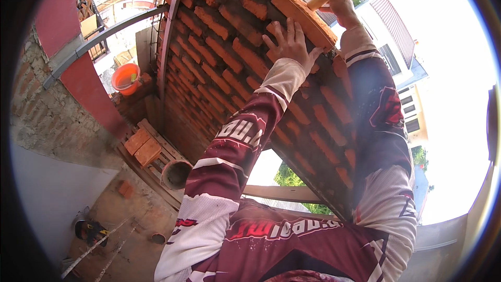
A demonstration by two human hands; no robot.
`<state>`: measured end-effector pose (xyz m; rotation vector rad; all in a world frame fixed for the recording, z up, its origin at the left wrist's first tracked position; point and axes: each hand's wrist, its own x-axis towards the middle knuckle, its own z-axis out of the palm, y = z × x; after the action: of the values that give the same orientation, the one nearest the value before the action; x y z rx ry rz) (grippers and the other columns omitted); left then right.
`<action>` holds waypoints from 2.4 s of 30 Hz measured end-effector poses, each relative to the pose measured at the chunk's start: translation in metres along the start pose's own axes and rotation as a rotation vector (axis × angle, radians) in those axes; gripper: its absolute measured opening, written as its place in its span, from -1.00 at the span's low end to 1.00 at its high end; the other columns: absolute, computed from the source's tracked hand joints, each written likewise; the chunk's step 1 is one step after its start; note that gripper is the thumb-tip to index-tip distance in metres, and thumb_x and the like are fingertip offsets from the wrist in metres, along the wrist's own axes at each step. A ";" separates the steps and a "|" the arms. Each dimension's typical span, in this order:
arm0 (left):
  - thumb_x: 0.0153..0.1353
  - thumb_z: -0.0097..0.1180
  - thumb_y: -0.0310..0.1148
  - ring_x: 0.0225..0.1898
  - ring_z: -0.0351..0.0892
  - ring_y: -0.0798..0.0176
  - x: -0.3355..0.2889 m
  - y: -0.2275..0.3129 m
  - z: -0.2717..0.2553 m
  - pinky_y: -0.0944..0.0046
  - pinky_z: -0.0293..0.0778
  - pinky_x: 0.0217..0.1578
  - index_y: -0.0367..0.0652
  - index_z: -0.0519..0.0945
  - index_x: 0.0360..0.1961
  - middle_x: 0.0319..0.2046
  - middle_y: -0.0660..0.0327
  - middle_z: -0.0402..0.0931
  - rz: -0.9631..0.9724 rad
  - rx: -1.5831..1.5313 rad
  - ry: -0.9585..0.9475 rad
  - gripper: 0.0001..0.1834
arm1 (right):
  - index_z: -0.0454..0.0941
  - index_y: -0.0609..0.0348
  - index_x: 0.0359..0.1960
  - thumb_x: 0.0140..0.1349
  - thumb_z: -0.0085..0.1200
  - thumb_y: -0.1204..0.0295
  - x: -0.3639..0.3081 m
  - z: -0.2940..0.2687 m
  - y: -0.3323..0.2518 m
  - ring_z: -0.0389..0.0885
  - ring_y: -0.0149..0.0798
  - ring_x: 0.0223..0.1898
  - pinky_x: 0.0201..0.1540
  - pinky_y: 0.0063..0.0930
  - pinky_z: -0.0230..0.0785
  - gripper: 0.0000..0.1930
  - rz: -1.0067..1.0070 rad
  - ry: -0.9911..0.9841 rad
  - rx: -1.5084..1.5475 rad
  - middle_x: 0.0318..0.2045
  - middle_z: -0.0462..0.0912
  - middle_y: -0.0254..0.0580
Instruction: The person scoops mortar from a bucket with a trowel and applies it to the top of a brick wall. They place bricks onto the mortar bed, tap them into position, and scrape off excess mortar. The process repeats as the wall is extended.
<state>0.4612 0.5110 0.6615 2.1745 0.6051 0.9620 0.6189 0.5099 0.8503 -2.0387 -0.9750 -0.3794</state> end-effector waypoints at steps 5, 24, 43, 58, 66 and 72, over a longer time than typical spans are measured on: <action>0.15 0.19 0.35 0.58 -0.28 -0.15 0.001 -0.001 0.004 -0.52 -0.30 0.41 -0.24 0.16 0.50 0.54 0.08 0.02 0.003 -0.098 0.037 0.12 | 0.31 0.47 0.05 0.41 0.14 0.27 -0.007 0.004 0.011 0.71 0.00 -0.08 -0.26 -0.22 0.80 -0.54 -0.173 0.052 0.188 -0.07 0.53 0.11; 0.24 0.15 0.26 0.56 -0.19 -0.15 -0.001 -0.005 0.017 -0.46 -0.27 0.43 -0.22 0.20 0.48 0.53 0.05 0.04 0.042 -0.048 0.102 0.00 | 0.24 0.29 0.16 0.40 0.12 0.30 -0.037 -0.065 -0.011 0.62 0.00 -0.06 -0.28 -0.13 0.73 -0.54 -0.037 -0.096 0.104 0.01 0.46 0.06; 0.07 0.46 -0.12 0.19 0.19 -0.05 -0.051 0.039 0.035 -0.12 0.16 0.27 -0.12 0.71 0.01 0.04 0.15 0.41 0.374 -0.223 0.324 -0.50 | 0.43 0.37 0.01 0.38 0.19 0.25 -0.107 -0.138 0.052 0.72 -0.16 -0.13 -0.22 -0.37 0.76 -0.59 0.051 -0.030 -0.009 -0.13 0.60 -0.04; 0.16 0.36 -0.05 0.25 0.13 -0.07 -0.058 0.044 0.040 -0.26 -0.15 0.39 -0.08 0.67 0.13 0.12 0.08 0.35 0.358 -0.103 0.243 -0.45 | 0.40 0.41 0.07 0.39 0.17 0.28 -0.157 -0.196 0.078 0.70 -0.14 -0.05 -0.23 -0.34 0.77 -0.57 0.054 0.193 0.060 -0.06 0.57 0.00; 0.19 0.30 -0.02 0.28 0.12 -0.07 -0.059 0.050 0.034 -0.27 -0.15 0.39 -0.07 0.60 0.22 0.15 0.07 0.33 0.331 0.000 0.238 -0.39 | 0.43 0.37 0.08 0.38 0.19 0.23 -0.187 -0.211 0.089 0.68 -0.17 -0.08 -0.27 -0.35 0.77 -0.55 0.129 0.063 -0.062 -0.08 0.55 -0.04; 0.22 0.23 -0.30 0.20 0.20 -0.09 -0.112 0.034 0.025 -0.17 0.13 0.28 -0.19 0.53 0.24 0.10 0.05 0.36 0.342 -0.309 0.288 -0.45 | 0.48 0.34 0.07 0.37 0.19 0.17 -0.194 -0.214 0.069 0.68 -0.27 -0.09 -0.17 -0.37 0.69 -0.53 0.058 0.044 -0.197 -0.08 0.63 -0.07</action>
<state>0.4159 0.4074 0.6223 1.9082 0.1919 1.4630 0.5599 0.2192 0.8337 -2.2202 -0.8794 -0.5039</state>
